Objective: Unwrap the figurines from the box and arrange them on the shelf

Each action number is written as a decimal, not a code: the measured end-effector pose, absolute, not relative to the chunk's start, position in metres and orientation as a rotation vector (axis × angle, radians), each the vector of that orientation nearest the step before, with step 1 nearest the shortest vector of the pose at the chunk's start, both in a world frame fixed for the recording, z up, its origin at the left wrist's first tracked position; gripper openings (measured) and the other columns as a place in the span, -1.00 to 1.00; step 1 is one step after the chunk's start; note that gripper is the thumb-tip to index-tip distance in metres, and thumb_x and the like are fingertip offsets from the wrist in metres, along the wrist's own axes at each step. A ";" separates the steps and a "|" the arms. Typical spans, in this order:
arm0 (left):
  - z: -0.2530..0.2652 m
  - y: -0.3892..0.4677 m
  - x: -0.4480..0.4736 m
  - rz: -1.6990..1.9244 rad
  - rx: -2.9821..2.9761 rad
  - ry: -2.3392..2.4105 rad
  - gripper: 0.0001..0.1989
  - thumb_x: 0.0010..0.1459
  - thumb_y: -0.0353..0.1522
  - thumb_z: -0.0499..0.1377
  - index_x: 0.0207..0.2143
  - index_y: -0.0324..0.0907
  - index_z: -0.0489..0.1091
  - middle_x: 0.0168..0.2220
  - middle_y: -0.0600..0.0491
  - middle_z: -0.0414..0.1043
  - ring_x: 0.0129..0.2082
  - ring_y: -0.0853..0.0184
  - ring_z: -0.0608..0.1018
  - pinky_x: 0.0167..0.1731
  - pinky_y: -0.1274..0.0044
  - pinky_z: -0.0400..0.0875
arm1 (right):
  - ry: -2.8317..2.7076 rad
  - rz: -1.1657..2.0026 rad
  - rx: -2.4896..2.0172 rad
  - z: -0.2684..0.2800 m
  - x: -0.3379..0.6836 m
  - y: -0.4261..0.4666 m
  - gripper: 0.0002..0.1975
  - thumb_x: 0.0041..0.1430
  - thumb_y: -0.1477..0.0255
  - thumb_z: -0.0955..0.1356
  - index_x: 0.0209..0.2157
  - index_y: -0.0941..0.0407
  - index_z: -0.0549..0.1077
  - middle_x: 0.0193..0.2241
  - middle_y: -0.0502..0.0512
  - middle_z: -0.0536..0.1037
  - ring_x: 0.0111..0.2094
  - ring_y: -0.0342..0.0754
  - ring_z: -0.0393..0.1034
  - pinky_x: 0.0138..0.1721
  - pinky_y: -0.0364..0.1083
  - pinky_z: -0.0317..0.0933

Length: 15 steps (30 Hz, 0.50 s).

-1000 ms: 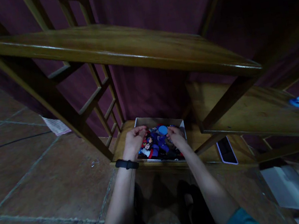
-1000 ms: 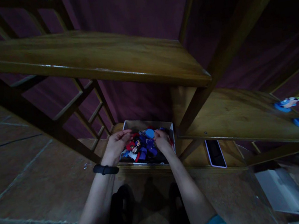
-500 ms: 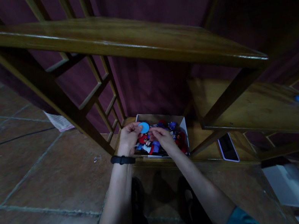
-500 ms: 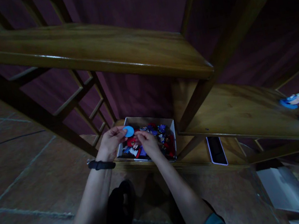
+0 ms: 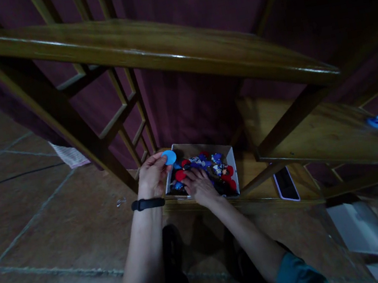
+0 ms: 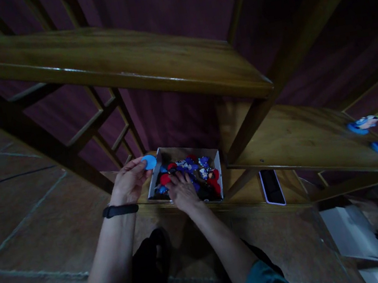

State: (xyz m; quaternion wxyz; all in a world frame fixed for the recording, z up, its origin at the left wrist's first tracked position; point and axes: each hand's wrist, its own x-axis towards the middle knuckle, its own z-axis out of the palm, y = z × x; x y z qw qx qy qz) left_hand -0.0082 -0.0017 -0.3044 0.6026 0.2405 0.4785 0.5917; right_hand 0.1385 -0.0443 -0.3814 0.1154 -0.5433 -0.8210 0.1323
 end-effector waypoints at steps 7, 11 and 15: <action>-0.304 -0.002 -0.020 1.381 0.533 1.115 -0.78 -0.16 -0.51 0.25 -0.35 -0.30 0.44 -0.42 0.02 0.48 -0.50 0.45 0.49 -0.55 0.66 0.38 | -2.288 0.335 -1.862 -0.365 0.182 -0.036 -0.75 0.18 0.37 0.21 -0.14 0.06 0.40 -0.03 0.13 0.37 0.08 0.05 0.10 0.11 0.08 -0.11; -0.305 -0.001 -0.022 1.393 0.538 1.103 -0.78 -0.16 -0.51 0.25 -0.36 -0.30 0.43 -0.43 0.02 0.48 -0.51 0.46 0.48 -0.54 0.65 0.38 | -2.208 0.436 -1.961 -0.368 0.181 -0.036 -0.70 0.19 0.31 0.19 -0.08 0.06 0.37 -0.03 0.16 0.35 0.02 0.06 0.20 0.03 0.04 0.00; -0.305 -0.001 -0.019 1.380 0.546 1.077 -0.77 -0.17 -0.53 0.25 -0.35 -0.31 0.43 -0.43 0.01 0.48 -0.52 0.45 0.48 -0.57 0.66 0.38 | -2.138 0.538 -1.934 -0.380 0.156 -0.042 -0.62 0.21 0.34 0.17 0.05 0.11 0.28 0.18 0.25 0.06 0.12 0.10 0.07 0.03 0.04 0.04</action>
